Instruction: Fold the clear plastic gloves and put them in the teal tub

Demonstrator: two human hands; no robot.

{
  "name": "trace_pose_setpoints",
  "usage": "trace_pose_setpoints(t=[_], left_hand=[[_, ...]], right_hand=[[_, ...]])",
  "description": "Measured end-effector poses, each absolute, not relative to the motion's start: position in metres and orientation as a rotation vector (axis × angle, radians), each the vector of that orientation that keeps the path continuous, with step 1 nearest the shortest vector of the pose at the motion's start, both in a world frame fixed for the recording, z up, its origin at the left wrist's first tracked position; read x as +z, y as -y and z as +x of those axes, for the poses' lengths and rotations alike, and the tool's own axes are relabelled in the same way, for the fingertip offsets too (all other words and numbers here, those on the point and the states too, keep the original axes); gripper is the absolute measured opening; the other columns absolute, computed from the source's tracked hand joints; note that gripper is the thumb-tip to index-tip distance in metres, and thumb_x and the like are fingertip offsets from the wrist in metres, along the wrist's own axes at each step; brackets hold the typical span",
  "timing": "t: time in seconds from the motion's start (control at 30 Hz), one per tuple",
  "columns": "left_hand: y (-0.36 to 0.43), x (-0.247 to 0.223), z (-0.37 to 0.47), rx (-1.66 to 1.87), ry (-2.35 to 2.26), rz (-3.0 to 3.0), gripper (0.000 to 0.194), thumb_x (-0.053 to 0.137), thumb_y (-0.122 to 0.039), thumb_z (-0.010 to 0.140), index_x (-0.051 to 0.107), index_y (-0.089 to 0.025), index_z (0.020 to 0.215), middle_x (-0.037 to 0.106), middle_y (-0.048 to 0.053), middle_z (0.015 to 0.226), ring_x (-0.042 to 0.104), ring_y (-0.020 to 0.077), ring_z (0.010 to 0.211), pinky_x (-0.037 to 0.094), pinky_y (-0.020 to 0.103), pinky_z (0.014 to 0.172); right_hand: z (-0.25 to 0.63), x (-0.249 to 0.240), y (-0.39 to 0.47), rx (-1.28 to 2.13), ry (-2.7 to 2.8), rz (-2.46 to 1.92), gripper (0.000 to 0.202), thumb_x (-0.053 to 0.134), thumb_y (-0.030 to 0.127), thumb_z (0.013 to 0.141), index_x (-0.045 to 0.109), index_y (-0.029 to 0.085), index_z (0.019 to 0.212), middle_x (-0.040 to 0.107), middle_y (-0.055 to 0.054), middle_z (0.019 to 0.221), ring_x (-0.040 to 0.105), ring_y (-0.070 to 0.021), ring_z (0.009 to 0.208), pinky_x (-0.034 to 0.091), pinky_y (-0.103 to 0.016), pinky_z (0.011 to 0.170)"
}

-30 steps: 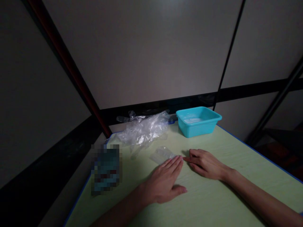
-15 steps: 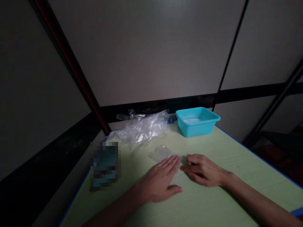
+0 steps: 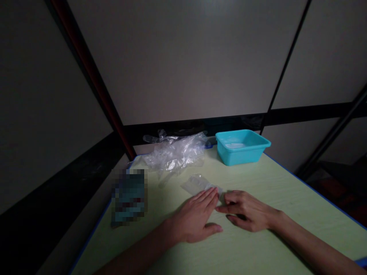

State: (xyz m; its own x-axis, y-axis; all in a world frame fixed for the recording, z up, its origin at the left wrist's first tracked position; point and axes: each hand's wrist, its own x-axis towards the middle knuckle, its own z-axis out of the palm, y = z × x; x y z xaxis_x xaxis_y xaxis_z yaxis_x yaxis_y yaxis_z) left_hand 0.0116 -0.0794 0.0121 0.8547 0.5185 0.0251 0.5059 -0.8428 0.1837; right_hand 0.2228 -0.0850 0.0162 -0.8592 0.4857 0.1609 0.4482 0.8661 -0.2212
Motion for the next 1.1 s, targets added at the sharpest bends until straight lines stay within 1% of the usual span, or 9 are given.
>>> trace_pose_setpoints(t=[0.17,0.27,0.4,0.57,0.77,0.83,0.9,0.97,1.1], left_hand=[[0.080,0.013,0.012,0.107,-0.800,2.856,0.073,0.042,-0.050,0.080,0.018,-0.008,0.133,0.012,0.014,0.141,0.006,0.0215,0.129,0.012,0.034,0.106],[0.079,0.012,0.011,0.089,-0.801,2.853,0.074,0.042,-0.051,0.079,0.015,-0.008,0.134,0.011,0.014,0.141,0.007,0.0216,0.129,0.013,0.034,0.105],[0.079,0.011,0.010,0.099,-0.790,2.853,0.073,0.040,-0.051,0.080,0.014,-0.010,0.135,0.011,0.013,0.142,0.006,0.0210,0.130,0.012,0.034,0.105],[0.079,0.015,0.011,0.086,-0.784,2.827,0.069,0.045,-0.049,0.079,0.020,-0.017,0.134,0.011,0.010,0.142,0.005,0.0225,0.130,0.013,0.036,0.105],[0.080,0.017,0.010,0.089,-0.769,2.808,0.065,0.047,-0.048,0.079,0.021,-0.024,0.133,0.006,0.007,0.143,0.004,0.0239,0.129,0.013,0.038,0.105],[0.080,0.017,0.009,0.099,-0.779,2.805,0.071,0.048,-0.048,0.078,0.015,-0.022,0.135,0.005,0.008,0.143,0.003,0.0229,0.129,0.013,0.037,0.105],[0.080,0.016,0.009,0.117,-0.806,2.800,0.081,0.050,-0.047,0.076,0.005,-0.016,0.136,0.002,0.010,0.143,0.002,0.0221,0.130,0.012,0.036,0.105],[0.080,0.014,0.009,0.135,-0.821,2.801,0.085,0.050,-0.047,0.076,-0.001,-0.014,0.136,-0.001,0.011,0.142,0.001,0.0220,0.130,0.011,0.036,0.106],[0.079,0.012,0.009,0.123,-0.808,2.819,0.082,0.048,-0.048,0.076,0.003,-0.014,0.136,0.001,0.010,0.143,0.002,0.0217,0.130,0.011,0.035,0.106]], right_hand=[[0.229,0.013,0.083,0.249,2.714,-0.739,0.028,0.039,0.023,0.082,0.058,0.016,0.101,0.048,-0.005,0.074,0.045,-0.0168,0.070,0.035,-0.029,0.063],[0.234,0.011,0.078,0.138,2.588,-0.944,0.030,0.034,0.022,0.086,0.057,0.015,0.102,0.047,-0.005,0.074,0.044,-0.0166,0.069,0.034,-0.030,0.062],[0.237,0.011,0.074,0.068,2.627,-1.124,0.028,0.033,0.023,0.087,0.057,0.015,0.099,0.047,-0.005,0.076,0.044,-0.0164,0.069,0.035,-0.030,0.064],[0.235,0.012,0.074,0.050,2.652,-1.151,0.029,0.033,0.024,0.087,0.057,0.016,0.102,0.047,-0.005,0.076,0.046,-0.0165,0.070,0.036,-0.030,0.065],[0.235,0.011,0.074,0.069,2.627,-1.117,0.030,0.032,0.024,0.088,0.057,0.016,0.103,0.048,-0.005,0.075,0.047,-0.0162,0.069,0.036,-0.028,0.064],[0.236,0.011,0.074,0.062,2.631,-1.112,0.031,0.032,0.024,0.088,0.057,0.016,0.103,0.048,-0.005,0.075,0.047,-0.0164,0.069,0.036,-0.028,0.064],[0.237,0.011,0.075,0.033,2.631,-1.094,0.032,0.031,0.024,0.088,0.056,0.016,0.105,0.049,-0.006,0.075,0.046,-0.0168,0.069,0.036,-0.029,0.063],[0.238,0.010,0.076,0.020,2.633,-1.027,0.032,0.031,0.024,0.087,0.057,0.016,0.105,0.049,-0.006,0.074,0.046,-0.0171,0.069,0.035,-0.030,0.063],[0.235,0.011,0.080,0.118,2.695,-0.813,0.030,0.034,0.024,0.086,0.059,0.015,0.100,0.049,-0.006,0.073,0.045,-0.0168,0.069,0.033,-0.030,0.062]])
